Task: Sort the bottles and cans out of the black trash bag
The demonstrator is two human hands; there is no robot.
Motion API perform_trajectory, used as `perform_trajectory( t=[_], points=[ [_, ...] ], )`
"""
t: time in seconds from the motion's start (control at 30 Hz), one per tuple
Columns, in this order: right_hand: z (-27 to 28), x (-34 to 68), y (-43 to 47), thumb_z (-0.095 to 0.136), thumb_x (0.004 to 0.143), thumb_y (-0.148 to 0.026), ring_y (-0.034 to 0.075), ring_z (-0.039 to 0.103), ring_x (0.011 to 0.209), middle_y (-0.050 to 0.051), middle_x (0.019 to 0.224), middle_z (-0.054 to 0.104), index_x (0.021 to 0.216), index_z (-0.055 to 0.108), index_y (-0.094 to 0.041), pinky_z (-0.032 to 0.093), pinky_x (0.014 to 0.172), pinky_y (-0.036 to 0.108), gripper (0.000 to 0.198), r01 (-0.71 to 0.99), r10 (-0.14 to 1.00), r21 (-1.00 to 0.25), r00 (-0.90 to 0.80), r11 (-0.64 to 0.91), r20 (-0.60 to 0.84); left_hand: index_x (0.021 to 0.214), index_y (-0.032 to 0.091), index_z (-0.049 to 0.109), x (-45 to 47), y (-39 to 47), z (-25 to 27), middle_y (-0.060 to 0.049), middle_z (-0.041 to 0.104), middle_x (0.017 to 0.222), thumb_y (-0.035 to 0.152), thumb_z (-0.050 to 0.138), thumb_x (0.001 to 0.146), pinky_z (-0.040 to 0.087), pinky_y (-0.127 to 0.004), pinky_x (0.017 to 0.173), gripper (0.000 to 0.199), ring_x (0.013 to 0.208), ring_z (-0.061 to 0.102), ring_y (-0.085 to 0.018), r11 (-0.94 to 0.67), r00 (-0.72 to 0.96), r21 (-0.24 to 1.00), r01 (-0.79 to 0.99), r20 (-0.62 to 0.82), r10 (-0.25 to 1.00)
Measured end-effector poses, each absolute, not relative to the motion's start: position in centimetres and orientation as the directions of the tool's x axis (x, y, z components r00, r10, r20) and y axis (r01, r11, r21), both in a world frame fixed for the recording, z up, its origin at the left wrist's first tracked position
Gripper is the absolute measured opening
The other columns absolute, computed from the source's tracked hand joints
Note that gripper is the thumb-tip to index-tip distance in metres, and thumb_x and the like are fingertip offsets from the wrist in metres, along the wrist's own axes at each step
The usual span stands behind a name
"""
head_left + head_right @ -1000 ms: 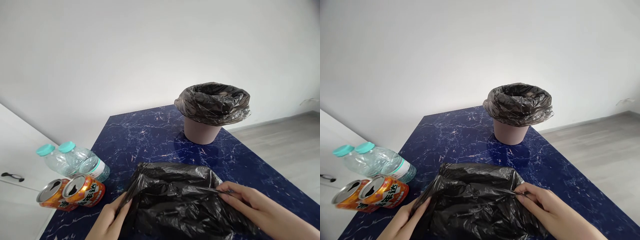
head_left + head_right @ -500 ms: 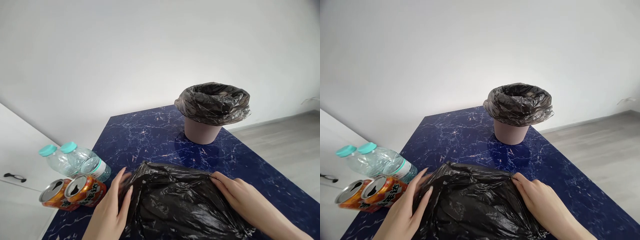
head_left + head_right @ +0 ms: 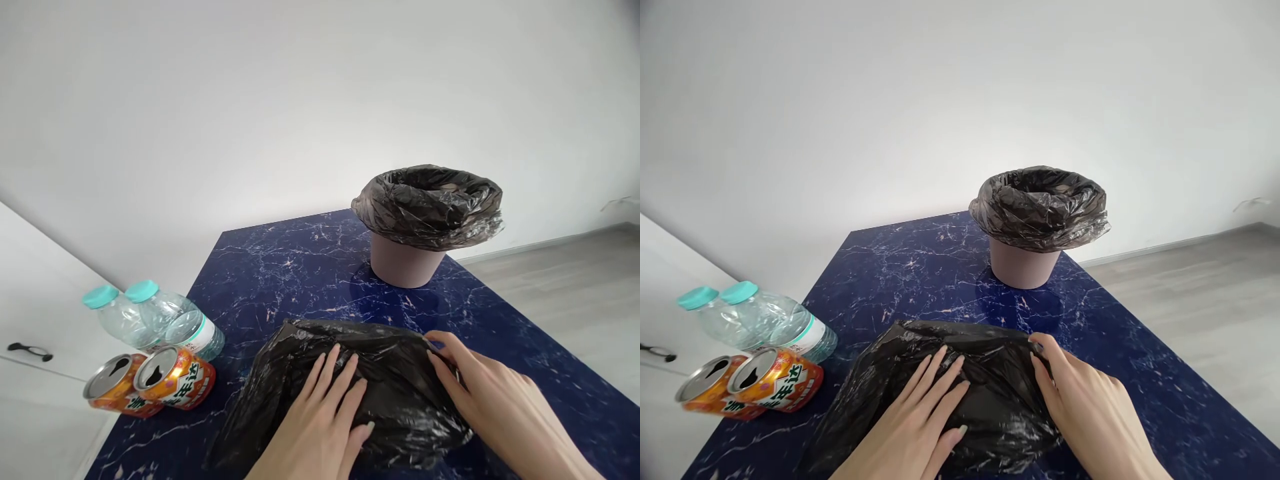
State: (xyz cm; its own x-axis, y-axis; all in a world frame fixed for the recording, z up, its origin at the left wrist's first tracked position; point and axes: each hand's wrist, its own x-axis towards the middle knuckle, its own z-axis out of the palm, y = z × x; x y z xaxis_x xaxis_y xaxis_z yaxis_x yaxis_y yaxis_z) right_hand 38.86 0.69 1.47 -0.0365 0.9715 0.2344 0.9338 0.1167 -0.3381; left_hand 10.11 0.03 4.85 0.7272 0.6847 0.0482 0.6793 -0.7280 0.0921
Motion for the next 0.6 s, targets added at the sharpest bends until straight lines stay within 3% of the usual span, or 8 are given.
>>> perform_trajectory(
  t=[0.07,0.17,0.27,0.4,0.6],
  points=[
    [2.4,37.7,-0.2,0.039,0.108,-0.046,0.034,0.078,0.105,0.013,0.126,0.077,0.135,0.06,-0.026,0.064,0.08,0.046,0.039,0.93,0.894,-0.301,-0.059,0.211,0.443,0.155,0.024,0.054,10.1,0.3,4.7,-0.005,0.032,0.174,0.041,0.045,0.112,0.046,-0.061,0.124,0.047,0.161,0.024,-0.038,-0.718,0.717,0.137,0.683,0.062,0.694],
    [2.8,34.8,-1.1,0.047,0.108,-0.036,0.033,0.061,0.14,0.014,0.152,0.063,0.149,0.054,-0.022,0.056,0.111,0.049,0.044,0.864,0.756,-0.215,-0.248,0.455,0.605,0.155,0.023,0.053,10.4,0.6,4.6,-0.005,0.026,0.176,0.036,0.044,0.112,0.041,-0.062,0.127,0.046,0.163,0.019,-0.037,-0.706,0.705,0.14,0.694,0.067,0.706],
    [1.6,31.8,-1.0,0.053,0.107,-0.033,0.034,0.046,0.153,0.012,0.162,0.054,0.162,0.043,-0.017,0.049,0.12,0.052,0.058,0.792,0.675,-0.118,-0.42,0.599,0.606,0.164,0.024,0.039,10.8,0.9,4.2,-0.004,0.022,0.178,0.027,0.043,0.111,0.035,-0.06,0.131,0.054,0.164,0.015,-0.034,-0.716,0.714,0.131,0.686,0.068,0.697],
    [-1.1,30.0,0.1,0.049,0.108,-0.031,0.043,0.032,0.159,0.013,0.17,0.041,0.171,0.026,-0.019,0.032,0.124,0.075,0.068,0.839,0.73,-0.107,-0.393,0.533,0.559,0.172,0.022,0.012,10.5,1.6,3.3,-0.006,0.019,0.178,0.021,0.041,0.11,0.032,-0.061,0.132,0.069,0.165,0.013,-0.033,-0.706,0.701,0.097,0.702,0.08,0.708],
    [-3.7,31.0,1.4,0.045,0.11,-0.045,0.048,0.03,0.158,0.017,0.175,0.028,0.173,0.021,-0.025,0.043,0.114,0.079,0.071,0.899,0.835,-0.139,-0.317,0.416,0.449,0.173,0.03,0.008,8.7,2.4,1.8,-0.009,0.016,0.179,0.052,0.047,0.11,0.038,-0.068,0.125,0.077,0.164,0.016,-0.038,-0.581,0.576,0.167,0.797,0.084,0.813]
  ],
)
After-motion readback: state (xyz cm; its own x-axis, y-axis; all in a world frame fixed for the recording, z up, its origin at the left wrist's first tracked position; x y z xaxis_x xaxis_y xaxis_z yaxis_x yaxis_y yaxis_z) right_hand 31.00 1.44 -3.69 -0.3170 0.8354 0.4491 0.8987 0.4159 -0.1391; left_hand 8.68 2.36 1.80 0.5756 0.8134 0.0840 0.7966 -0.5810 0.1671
